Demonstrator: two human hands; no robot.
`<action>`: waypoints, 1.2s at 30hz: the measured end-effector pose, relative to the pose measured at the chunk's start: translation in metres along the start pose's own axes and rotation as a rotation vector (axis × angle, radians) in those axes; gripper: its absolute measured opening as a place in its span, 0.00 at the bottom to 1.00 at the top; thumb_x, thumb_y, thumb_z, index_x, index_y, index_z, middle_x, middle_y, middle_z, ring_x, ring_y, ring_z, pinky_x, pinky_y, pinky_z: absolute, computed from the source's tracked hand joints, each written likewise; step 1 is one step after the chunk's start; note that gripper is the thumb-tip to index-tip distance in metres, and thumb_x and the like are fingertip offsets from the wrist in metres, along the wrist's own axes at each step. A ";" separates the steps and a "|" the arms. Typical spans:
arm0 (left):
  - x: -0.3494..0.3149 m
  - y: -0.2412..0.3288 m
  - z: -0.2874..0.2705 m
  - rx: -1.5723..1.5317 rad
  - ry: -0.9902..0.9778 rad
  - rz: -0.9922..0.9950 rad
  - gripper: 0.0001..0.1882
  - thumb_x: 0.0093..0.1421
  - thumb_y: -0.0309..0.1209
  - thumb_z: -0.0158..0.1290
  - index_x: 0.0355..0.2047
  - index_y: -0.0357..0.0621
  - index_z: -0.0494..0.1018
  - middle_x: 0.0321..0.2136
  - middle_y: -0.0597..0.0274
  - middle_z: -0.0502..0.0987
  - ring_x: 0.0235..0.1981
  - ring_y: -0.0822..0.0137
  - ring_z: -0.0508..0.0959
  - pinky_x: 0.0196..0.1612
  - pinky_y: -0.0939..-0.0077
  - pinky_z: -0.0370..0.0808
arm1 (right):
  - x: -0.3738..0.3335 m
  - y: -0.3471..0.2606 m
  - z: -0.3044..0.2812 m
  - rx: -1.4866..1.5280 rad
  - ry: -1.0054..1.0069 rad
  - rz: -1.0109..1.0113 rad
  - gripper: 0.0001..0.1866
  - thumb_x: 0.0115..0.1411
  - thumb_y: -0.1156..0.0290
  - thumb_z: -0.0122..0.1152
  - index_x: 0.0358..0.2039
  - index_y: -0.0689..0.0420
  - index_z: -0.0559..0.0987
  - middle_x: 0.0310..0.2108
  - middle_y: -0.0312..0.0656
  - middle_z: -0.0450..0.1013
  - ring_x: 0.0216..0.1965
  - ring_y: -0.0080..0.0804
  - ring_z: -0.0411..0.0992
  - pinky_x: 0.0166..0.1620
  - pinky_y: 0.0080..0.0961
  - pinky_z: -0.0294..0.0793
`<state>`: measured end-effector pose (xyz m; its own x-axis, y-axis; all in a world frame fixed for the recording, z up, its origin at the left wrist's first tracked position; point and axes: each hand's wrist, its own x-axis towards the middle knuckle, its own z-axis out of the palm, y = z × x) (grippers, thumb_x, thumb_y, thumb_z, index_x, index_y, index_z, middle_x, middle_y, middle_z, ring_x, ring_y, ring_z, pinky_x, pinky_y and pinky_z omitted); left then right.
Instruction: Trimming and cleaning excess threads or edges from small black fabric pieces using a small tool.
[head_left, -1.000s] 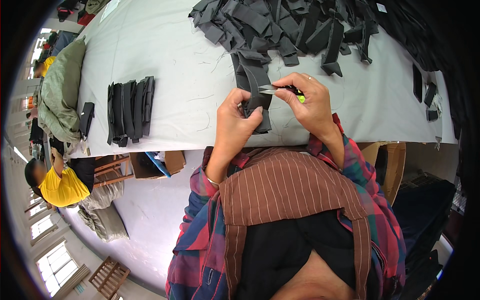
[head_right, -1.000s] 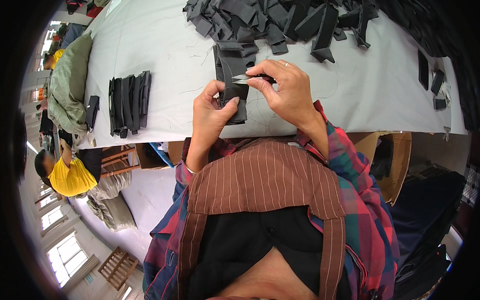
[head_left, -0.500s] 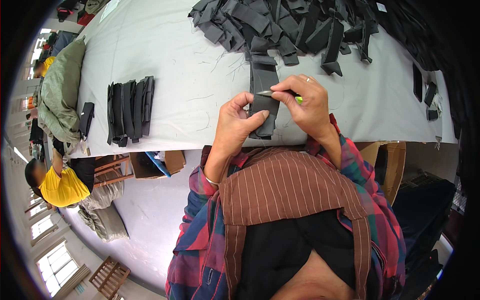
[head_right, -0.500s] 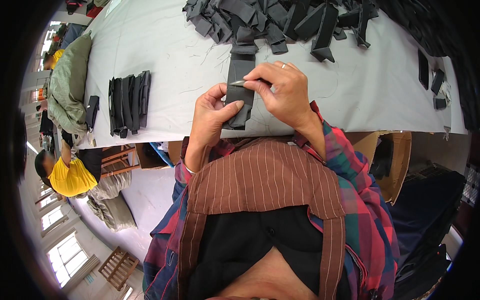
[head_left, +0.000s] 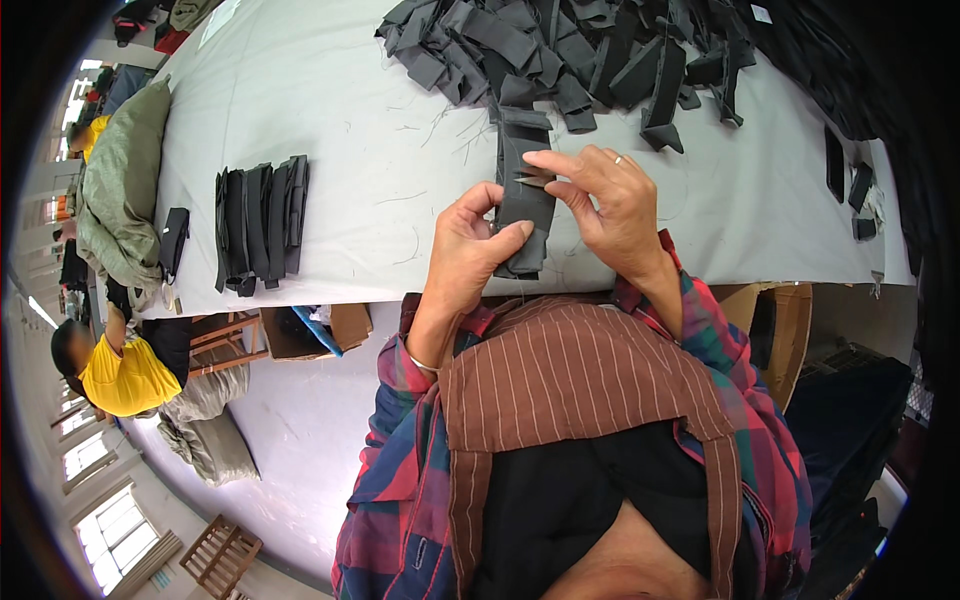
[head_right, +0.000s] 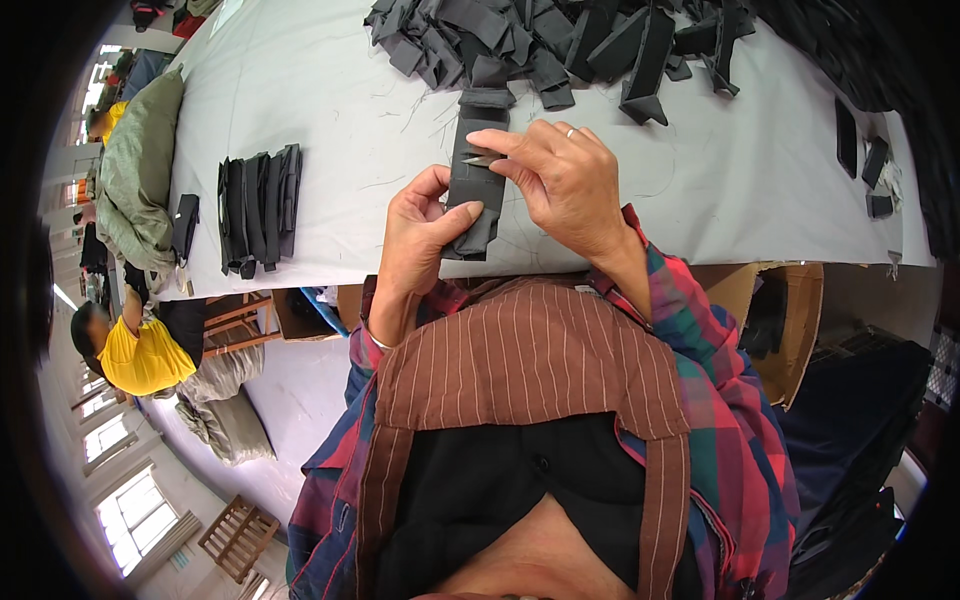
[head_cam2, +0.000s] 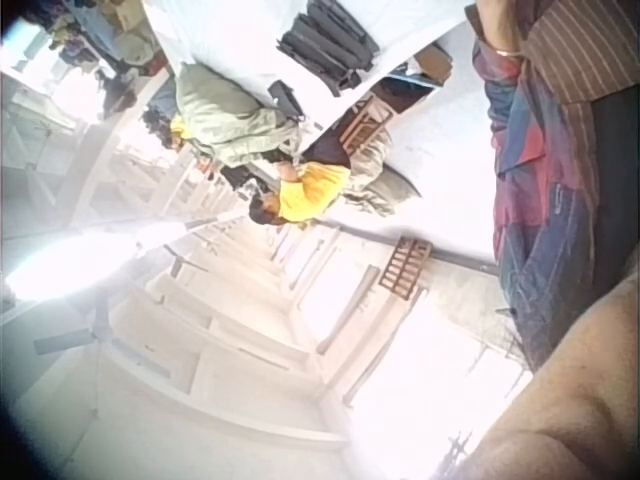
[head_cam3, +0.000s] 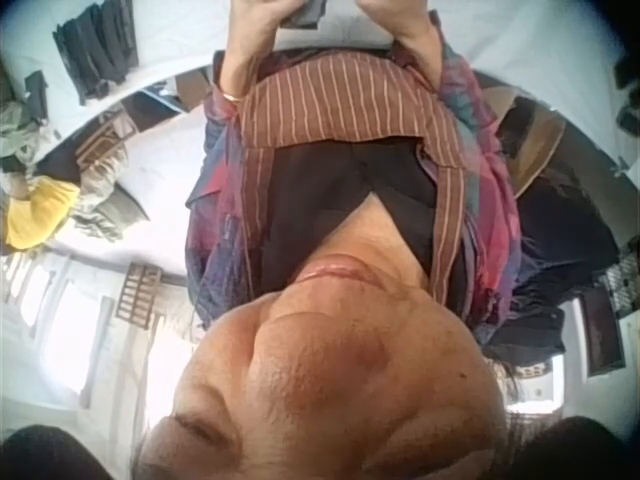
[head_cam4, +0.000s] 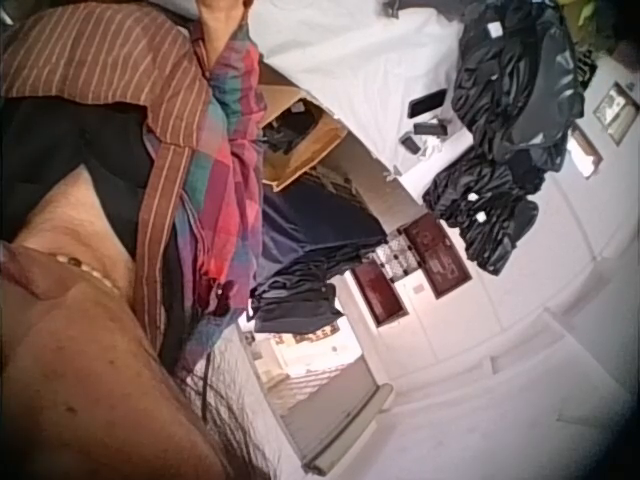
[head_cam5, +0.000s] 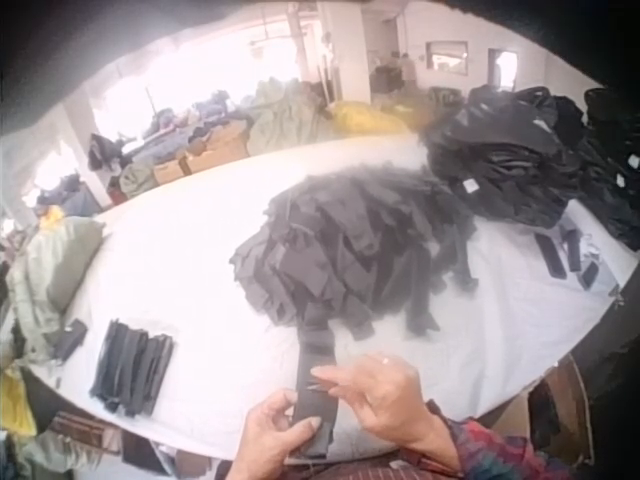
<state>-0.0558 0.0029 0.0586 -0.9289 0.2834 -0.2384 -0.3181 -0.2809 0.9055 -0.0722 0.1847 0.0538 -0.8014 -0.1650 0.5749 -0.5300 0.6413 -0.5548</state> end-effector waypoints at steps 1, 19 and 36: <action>0.000 0.000 -0.001 0.012 0.001 -0.005 0.09 0.53 0.17 0.56 0.35 0.36 0.71 0.31 0.66 0.75 0.28 0.81 0.74 0.31 0.87 0.73 | 0.000 0.001 0.000 0.000 0.000 0.000 0.16 0.51 0.70 0.64 0.42 0.43 0.80 0.19 0.32 0.67 0.23 0.32 0.67 0.29 0.28 0.63; -0.002 0.001 -0.005 0.101 -0.020 -0.028 0.10 0.53 0.18 0.56 0.35 0.37 0.71 0.29 0.68 0.74 0.27 0.82 0.73 0.29 0.88 0.72 | -0.010 0.008 -0.002 -0.124 -0.105 -0.096 0.23 0.49 0.77 0.58 0.42 0.34 0.82 0.18 0.34 0.59 0.18 0.29 0.59 0.25 0.24 0.58; 0.005 -0.043 0.020 0.977 -0.017 0.554 0.16 0.47 0.21 0.50 0.40 0.40 0.69 0.34 0.50 0.68 0.36 0.43 0.73 0.35 0.54 0.72 | -0.011 0.019 0.010 0.688 -0.170 0.611 0.36 0.54 0.84 0.49 0.66 0.55 0.57 0.24 0.25 0.60 0.22 0.12 0.54 0.24 0.13 0.53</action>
<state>-0.0432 0.0351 0.0253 -0.8907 0.3574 0.2809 0.4305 0.4650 0.7736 -0.0766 0.1910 0.0310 -0.9961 -0.0884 0.0005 -0.0073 0.0773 -0.9970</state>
